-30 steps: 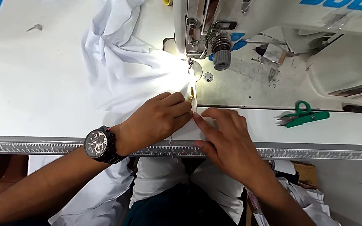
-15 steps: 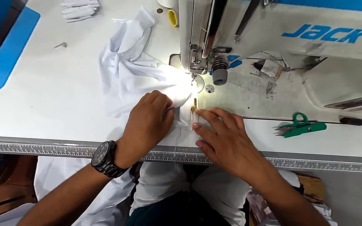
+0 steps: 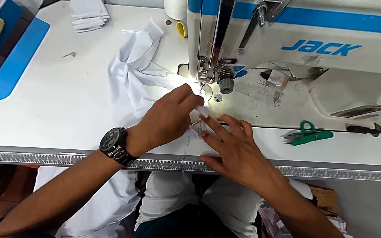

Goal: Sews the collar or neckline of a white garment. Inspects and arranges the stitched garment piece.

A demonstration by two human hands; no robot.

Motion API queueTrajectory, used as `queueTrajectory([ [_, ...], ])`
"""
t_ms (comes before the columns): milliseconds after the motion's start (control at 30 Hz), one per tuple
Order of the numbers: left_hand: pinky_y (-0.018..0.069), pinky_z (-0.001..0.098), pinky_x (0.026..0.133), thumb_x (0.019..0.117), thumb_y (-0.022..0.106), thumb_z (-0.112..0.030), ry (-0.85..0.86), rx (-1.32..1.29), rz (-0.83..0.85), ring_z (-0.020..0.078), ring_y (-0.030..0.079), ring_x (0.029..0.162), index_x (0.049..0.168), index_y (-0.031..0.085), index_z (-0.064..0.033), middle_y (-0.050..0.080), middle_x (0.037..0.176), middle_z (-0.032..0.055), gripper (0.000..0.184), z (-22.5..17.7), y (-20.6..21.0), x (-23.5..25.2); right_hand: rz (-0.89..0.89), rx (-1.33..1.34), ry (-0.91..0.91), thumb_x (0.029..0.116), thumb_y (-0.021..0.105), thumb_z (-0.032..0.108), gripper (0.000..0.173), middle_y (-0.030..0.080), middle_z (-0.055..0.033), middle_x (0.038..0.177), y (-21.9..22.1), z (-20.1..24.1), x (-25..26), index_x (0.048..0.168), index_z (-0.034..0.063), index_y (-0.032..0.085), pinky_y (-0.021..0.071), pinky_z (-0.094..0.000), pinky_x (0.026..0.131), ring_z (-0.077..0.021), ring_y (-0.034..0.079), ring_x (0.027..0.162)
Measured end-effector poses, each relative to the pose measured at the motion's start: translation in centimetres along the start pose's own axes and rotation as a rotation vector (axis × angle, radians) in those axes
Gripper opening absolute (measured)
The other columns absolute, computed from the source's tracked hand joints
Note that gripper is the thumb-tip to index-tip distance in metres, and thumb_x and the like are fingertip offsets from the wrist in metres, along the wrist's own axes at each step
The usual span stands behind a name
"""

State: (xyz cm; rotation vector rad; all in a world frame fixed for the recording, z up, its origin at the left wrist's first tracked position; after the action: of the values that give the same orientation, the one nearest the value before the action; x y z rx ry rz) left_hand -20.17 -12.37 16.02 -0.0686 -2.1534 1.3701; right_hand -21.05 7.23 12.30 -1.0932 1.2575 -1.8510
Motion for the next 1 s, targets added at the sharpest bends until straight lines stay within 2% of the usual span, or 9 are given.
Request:
queueTrajectory([
  [100, 0.0512, 0.0367, 0.059, 0.0976, 0.056, -0.007, 0.121, 0.087, -0.047, 0.0252, 0.063, 0.074, 0.103, 0.073, -0.0028, 0.062, 0.086, 0.0122, 0.019, -0.1, 0.5, -0.6, -0.023, -0.040, 0.068, 0.0987, 0.047, 0.062, 0.052, 0.053, -0.0076, 0.148, 0.3, 0.4, -0.8, 0.130, 0.0281, 0.070, 0.0352, -0.0574, 0.101, -0.0353, 0.048, 0.129],
  [233, 0.0507, 0.0370, 0.059, 0.1039, 0.057, -0.020, 0.314, 0.139, 0.007, 0.0273, 0.065, 0.074, 0.101, 0.074, -0.0031, 0.068, 0.090, 0.0142, 0.025, -0.3, 1.2, -1.0, -0.034, -0.042, 0.119, 0.0993, 0.045, 0.063, 0.053, 0.059, -0.0079, 0.127, 0.5, 0.5, -1.4, 0.135, 0.0303, 0.068, 0.0341, -0.0548, 0.100, -0.0327, 0.049, 0.121],
  [300, 0.0488, 0.0372, 0.066, 0.1041, 0.056, -0.016, 0.380, 0.142, 0.027, 0.0274, 0.063, 0.080, 0.103, 0.075, -0.0039, 0.070, 0.097, 0.0137, 0.022, -0.5, 1.4, -1.5, -0.032, -0.037, 0.118, 0.1001, 0.045, 0.063, 0.054, 0.060, -0.0070, 0.126, 0.5, 0.4, -1.5, 0.136, 0.0304, 0.067, 0.0341, -0.0542, 0.100, -0.0320, 0.049, 0.121],
  [400, 0.0490, 0.0419, 0.100, 0.1027, 0.058, -0.013, 0.380, 0.081, 0.039, 0.0274, 0.066, 0.112, 0.104, 0.078, -0.0078, 0.075, 0.111, 0.0083, 0.020, -0.6, 1.5, -2.1, -0.033, -0.027, 0.108, 0.1006, 0.044, 0.063, 0.053, 0.060, -0.0067, 0.128, 0.4, 0.4, -1.5, 0.136, 0.0307, 0.067, 0.0347, -0.0535, 0.100, -0.0318, 0.050, 0.121],
  [467, 0.0480, 0.0419, 0.108, 0.1026, 0.059, -0.014, 0.362, -0.024, 0.061, 0.0257, 0.066, 0.119, 0.103, 0.079, -0.0079, 0.075, 0.113, 0.0073, 0.021, -0.3, 1.5, -2.5, -0.018, -0.026, 0.115, 0.1011, 0.044, 0.062, 0.052, 0.060, -0.0061, 0.131, 0.2, 0.4, -1.7, 0.138, 0.0322, 0.066, 0.0343, -0.0540, 0.101, -0.0317, 0.049, 0.123],
  [667, 0.0478, 0.0404, 0.110, 0.1049, 0.056, -0.022, 0.305, -0.105, 0.157, 0.0241, 0.062, 0.128, 0.112, 0.079, -0.0122, 0.071, 0.128, 0.0070, 0.026, 0.5, 1.6, -3.1, -0.016, 0.007, 0.093, 0.1020, 0.044, 0.060, 0.052, 0.058, -0.0056, 0.136, 0.2, 0.0, -2.4, 0.143, 0.0340, 0.061, 0.0337, -0.0548, 0.104, -0.0306, 0.049, 0.125],
  [833, 0.0469, 0.0432, 0.111, 0.1055, 0.056, -0.021, 0.345, -0.110, 0.171, 0.0262, 0.061, 0.128, 0.112, 0.079, -0.0126, 0.071, 0.126, 0.0076, 0.025, 0.5, 1.6, -3.3, -0.010, 0.048, 0.081, 0.1014, 0.047, 0.059, 0.051, 0.058, -0.0051, 0.138, 0.1, -0.2, -2.6, 0.143, 0.0345, 0.061, 0.0345, -0.0551, 0.104, -0.0311, 0.050, 0.126],
  [967, 0.0462, 0.0430, 0.111, 0.1056, 0.055, -0.021, 0.354, -0.099, 0.175, 0.0256, 0.061, 0.128, 0.113, 0.078, -0.0132, 0.071, 0.126, 0.0065, 0.026, 0.3, 1.5, -3.3, -0.064, 0.150, 0.112, 0.0992, 0.051, 0.060, 0.056, 0.063, -0.0022, 0.132, -0.3, -0.7, -2.3, 0.137, 0.0210, 0.063, 0.0377, -0.0532, 0.105, -0.0270, 0.054, 0.126],
  [1000, 0.0466, 0.0427, 0.111, 0.1055, 0.055, -0.021, 0.353, -0.098, 0.174, 0.0253, 0.061, 0.127, 0.113, 0.079, -0.0129, 0.072, 0.125, 0.0062, 0.026, 0.3, 1.5, -3.3, -0.074, 0.166, 0.124, 0.1003, 0.049, 0.059, 0.059, 0.064, -0.0033, 0.131, -0.4, -0.7, -2.2, 0.142, 0.0190, 0.060, 0.0387, -0.0530, 0.105, -0.0267, 0.055, 0.125],
])
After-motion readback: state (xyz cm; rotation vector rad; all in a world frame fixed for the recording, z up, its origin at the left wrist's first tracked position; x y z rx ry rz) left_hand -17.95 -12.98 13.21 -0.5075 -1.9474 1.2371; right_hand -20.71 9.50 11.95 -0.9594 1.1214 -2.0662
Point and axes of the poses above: each hand's wrist, its own x-axis towards the middle knuckle, its own y-axis out of the palm, z = x × y, the point moved 4 cm from there along x, towards the middle knuckle
